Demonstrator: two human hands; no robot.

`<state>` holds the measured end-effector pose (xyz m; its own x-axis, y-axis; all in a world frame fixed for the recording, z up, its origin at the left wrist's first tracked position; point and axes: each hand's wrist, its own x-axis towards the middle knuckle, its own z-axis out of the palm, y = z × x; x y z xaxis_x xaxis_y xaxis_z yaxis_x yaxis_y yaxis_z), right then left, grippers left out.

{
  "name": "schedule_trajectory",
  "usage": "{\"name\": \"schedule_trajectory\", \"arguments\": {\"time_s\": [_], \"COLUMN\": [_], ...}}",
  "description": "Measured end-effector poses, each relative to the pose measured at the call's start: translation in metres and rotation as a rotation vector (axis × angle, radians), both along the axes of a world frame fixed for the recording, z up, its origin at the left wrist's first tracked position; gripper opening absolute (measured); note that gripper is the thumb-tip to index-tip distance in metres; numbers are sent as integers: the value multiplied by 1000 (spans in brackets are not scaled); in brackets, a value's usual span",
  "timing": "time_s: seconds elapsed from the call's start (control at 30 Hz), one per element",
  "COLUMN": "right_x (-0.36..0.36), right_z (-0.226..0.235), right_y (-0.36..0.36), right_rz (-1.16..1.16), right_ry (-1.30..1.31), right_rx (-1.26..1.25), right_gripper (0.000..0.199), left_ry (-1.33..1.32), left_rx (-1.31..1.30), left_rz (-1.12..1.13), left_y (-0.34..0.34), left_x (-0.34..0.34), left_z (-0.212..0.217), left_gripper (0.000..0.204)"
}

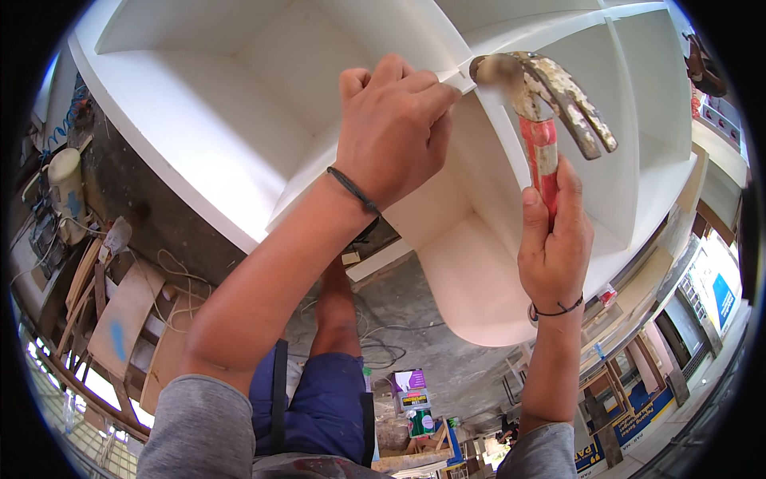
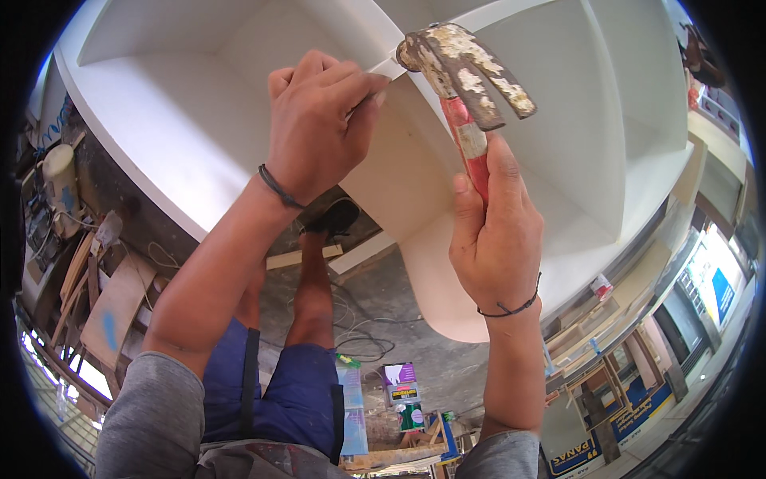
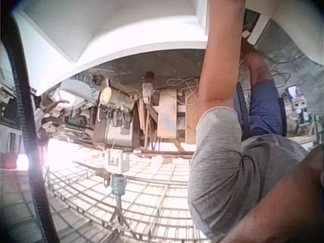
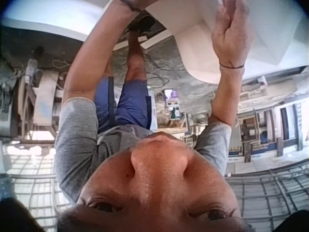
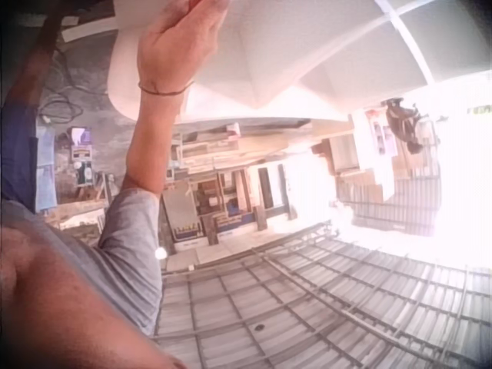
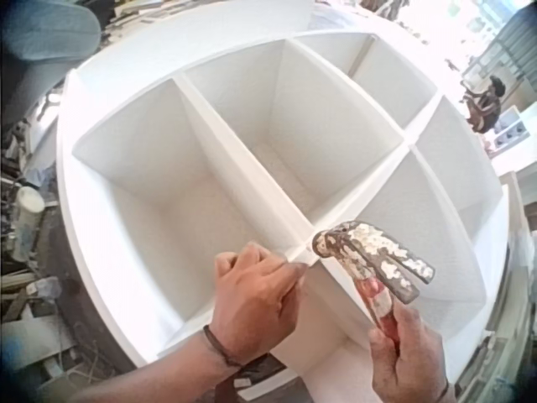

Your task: The person assembles a white cabinet by inserting wooden dowels into pre-drilled holes and hammering them in place. They use a hammer to secure the dowels and adjust the cabinet's position during the process.

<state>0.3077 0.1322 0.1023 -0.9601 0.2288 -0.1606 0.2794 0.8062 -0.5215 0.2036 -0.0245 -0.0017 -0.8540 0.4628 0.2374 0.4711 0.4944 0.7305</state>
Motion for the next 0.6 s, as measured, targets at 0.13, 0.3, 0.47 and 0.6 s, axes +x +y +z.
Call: {"name": "schedule_trajectory", "arguments": {"time_s": [0.13,0.3,0.47,0.6], "right_x": [7,10,14,7], "right_z": [6,-4,4,-6], "right_y": [-1,2,-2,4], "right_rz": [31,14,9,-46], "right_ry": [41,19,133,-22], "right_rx": [24,41,-22,10], "right_gripper": [41,44,46,45], "left_ry": [5,-1,30,44], "left_rx": [-8,-60,-30,-15], "left_rz": [13,-16,3,3], "left_y": [0,-1,1,1], "left_x": [0,-1,0,0], "left_z": [1,6,4,2], "left_gripper": [12,15,16,17]}}
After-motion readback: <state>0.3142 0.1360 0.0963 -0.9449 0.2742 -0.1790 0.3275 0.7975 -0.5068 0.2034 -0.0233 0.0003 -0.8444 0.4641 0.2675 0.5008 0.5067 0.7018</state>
